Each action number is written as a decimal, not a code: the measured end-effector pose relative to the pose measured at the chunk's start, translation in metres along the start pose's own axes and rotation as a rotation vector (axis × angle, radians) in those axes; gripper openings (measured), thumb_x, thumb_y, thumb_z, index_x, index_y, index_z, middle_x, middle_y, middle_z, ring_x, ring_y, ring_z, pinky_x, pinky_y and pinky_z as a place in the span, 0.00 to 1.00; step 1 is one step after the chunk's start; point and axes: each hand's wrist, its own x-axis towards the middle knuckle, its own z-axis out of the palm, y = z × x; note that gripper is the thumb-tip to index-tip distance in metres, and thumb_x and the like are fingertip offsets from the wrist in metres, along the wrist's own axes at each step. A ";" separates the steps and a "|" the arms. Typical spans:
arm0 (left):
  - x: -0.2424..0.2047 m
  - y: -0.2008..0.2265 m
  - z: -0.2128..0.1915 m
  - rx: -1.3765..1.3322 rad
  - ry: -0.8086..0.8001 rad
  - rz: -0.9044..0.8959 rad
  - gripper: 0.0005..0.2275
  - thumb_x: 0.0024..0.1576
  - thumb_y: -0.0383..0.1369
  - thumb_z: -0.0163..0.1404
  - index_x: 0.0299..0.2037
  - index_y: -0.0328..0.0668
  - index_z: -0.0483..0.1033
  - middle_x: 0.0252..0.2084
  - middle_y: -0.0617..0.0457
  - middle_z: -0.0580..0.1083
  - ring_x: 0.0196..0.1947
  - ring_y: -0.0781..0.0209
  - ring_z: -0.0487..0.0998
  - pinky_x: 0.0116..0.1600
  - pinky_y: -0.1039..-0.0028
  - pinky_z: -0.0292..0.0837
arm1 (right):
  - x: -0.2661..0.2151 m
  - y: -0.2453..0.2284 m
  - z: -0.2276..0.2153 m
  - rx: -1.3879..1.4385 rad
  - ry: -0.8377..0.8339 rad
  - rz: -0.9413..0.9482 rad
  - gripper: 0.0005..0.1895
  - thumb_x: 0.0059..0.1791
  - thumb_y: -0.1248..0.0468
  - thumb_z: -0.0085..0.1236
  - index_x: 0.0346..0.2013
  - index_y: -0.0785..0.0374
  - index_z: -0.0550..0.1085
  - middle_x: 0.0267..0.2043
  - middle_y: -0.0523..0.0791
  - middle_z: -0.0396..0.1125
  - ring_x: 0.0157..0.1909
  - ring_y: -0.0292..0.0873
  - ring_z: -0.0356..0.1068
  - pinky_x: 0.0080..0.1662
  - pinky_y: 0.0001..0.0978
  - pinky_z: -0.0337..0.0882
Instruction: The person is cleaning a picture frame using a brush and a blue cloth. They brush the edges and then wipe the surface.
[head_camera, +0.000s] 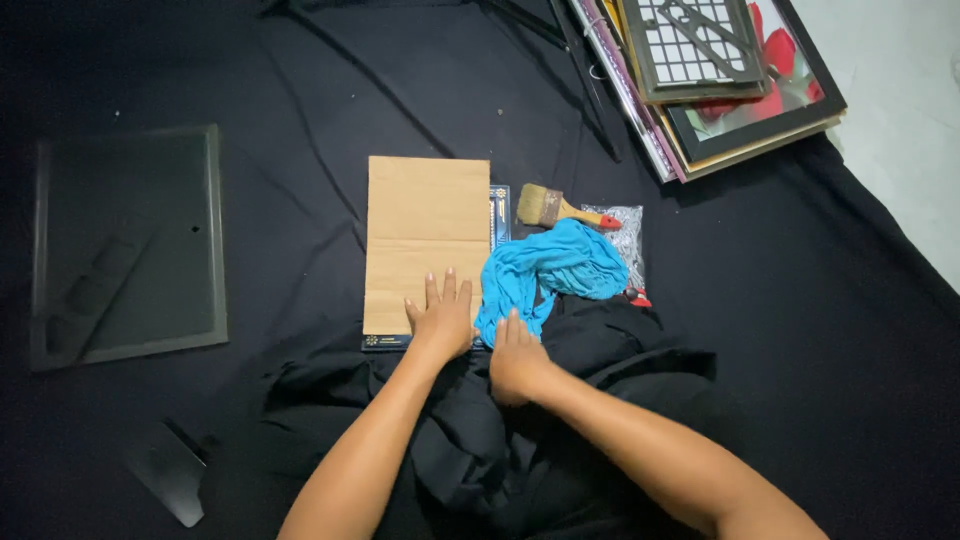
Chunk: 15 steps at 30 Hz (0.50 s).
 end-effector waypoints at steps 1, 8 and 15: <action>0.000 0.000 -0.001 0.001 0.000 0.000 0.37 0.61 0.39 0.54 0.77 0.45 0.44 0.81 0.45 0.35 0.78 0.34 0.30 0.68 0.21 0.34 | -0.010 -0.007 -0.014 0.001 0.000 0.000 0.60 0.43 0.59 0.63 0.75 0.80 0.35 0.79 0.68 0.25 0.80 0.66 0.31 0.74 0.55 0.43; 0.007 -0.001 0.005 -0.012 -0.016 -0.014 0.37 0.62 0.39 0.52 0.77 0.46 0.42 0.81 0.46 0.33 0.78 0.34 0.28 0.67 0.21 0.32 | 0.003 0.003 -0.028 0.065 -0.164 -0.031 0.53 0.51 0.53 0.54 0.75 0.80 0.35 0.78 0.69 0.19 0.80 0.68 0.24 0.74 0.57 0.36; 0.012 -0.003 0.007 -0.031 -0.003 -0.013 0.36 0.62 0.38 0.52 0.77 0.46 0.42 0.81 0.45 0.33 0.78 0.35 0.28 0.68 0.22 0.31 | -0.034 -0.022 -0.050 0.041 -0.175 0.027 0.55 0.52 0.55 0.57 0.76 0.78 0.32 0.79 0.67 0.17 0.81 0.66 0.21 0.76 0.54 0.29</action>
